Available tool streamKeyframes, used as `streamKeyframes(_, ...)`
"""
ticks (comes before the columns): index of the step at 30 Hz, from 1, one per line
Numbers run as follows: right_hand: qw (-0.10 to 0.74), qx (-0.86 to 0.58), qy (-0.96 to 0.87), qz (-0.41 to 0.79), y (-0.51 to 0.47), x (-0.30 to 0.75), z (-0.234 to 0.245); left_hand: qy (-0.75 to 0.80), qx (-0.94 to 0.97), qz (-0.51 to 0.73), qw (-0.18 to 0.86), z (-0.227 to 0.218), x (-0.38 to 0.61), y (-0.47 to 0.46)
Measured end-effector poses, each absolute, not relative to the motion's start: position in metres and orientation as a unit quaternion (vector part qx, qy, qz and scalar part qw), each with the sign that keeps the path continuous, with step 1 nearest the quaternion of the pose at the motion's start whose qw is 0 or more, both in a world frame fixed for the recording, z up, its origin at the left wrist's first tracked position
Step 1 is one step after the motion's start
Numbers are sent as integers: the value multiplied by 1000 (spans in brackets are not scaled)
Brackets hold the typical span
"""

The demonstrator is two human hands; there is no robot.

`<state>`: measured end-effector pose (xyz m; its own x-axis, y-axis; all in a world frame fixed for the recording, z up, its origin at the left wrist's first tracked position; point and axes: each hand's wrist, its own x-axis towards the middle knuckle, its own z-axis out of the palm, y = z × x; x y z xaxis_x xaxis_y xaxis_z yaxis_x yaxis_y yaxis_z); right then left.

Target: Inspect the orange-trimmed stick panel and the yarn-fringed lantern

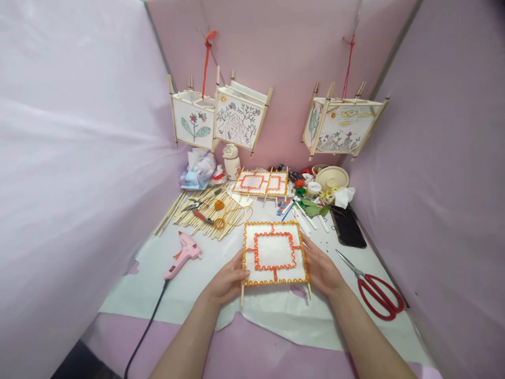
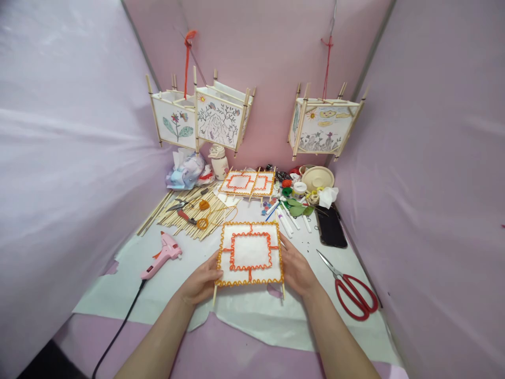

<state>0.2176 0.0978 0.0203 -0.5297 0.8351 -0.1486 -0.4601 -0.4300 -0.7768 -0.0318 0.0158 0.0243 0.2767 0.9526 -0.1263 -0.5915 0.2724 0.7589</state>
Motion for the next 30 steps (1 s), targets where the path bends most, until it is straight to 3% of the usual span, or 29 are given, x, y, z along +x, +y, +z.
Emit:
streamKeyframes(13, 432, -285, -310, 797, 99, 212, 17, 305, 308, 522, 734, 27, -37, 20)
streamKeyframes(24, 433, -287, -317, 793, 100, 207, 9, 393, 351, 551, 648, 27, -41, 22)
streamKeyframes(30, 434, -278, -337, 788, 99, 206, 10, 467, 397, 581, 536, 20, -43, 25)
